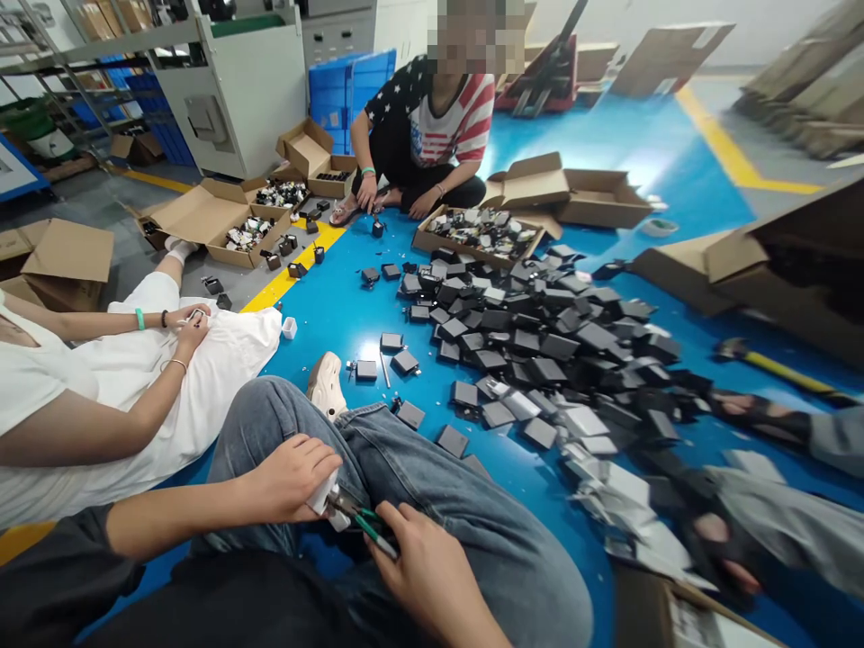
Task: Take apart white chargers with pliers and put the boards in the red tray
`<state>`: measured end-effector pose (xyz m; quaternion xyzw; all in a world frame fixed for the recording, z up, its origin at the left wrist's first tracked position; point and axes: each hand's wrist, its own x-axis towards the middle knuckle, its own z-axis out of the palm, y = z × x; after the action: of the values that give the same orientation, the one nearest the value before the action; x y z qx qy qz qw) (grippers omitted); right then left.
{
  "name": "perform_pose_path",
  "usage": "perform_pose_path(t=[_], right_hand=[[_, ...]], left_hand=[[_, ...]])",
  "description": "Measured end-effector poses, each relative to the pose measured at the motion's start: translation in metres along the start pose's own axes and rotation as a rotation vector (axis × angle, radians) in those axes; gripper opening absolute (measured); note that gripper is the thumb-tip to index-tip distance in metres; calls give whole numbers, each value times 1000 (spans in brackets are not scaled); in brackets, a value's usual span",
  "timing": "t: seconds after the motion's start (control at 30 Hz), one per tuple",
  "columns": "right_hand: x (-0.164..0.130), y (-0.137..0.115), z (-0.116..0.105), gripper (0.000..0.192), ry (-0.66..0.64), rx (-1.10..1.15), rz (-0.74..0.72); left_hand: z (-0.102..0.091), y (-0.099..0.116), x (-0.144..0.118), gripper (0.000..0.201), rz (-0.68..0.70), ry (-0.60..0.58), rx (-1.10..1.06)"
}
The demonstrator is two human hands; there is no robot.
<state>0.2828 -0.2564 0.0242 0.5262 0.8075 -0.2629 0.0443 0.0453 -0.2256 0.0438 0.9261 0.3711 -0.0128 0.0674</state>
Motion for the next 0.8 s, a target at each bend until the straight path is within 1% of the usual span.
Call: perform_pose_path(t=[0.13,0.23,0.37,0.47,0.57,0.63,0.73,0.8], right_hand=[[-9,-2,4,23,79,7,-83],[-16,-11,0,24,112,-33,-109],[-22,-29,-13,22,81,-69,-154],[-23,-41,-21,21,97,-94,-192],[-21,-49,-24,21,131,-117,-211],[-19,-53,-25,21,132,-132,-226],[-15,-58,-28,22,99,-147,-245],[-14,-63,-35,22,64,-154,-252]], left_hand=[[-1,6,-7,41,4,-42,19],[-7,8,-13,37,20,-50,33],[-17,9,-25,34,69,-40,59],[-23,9,-37,34,81,-10,77],[-26,7,-46,33,57,-2,86],[-26,5,-50,32,33,-6,93],[-27,3,-52,30,4,-9,98],[-32,3,-53,29,-7,-10,108]])
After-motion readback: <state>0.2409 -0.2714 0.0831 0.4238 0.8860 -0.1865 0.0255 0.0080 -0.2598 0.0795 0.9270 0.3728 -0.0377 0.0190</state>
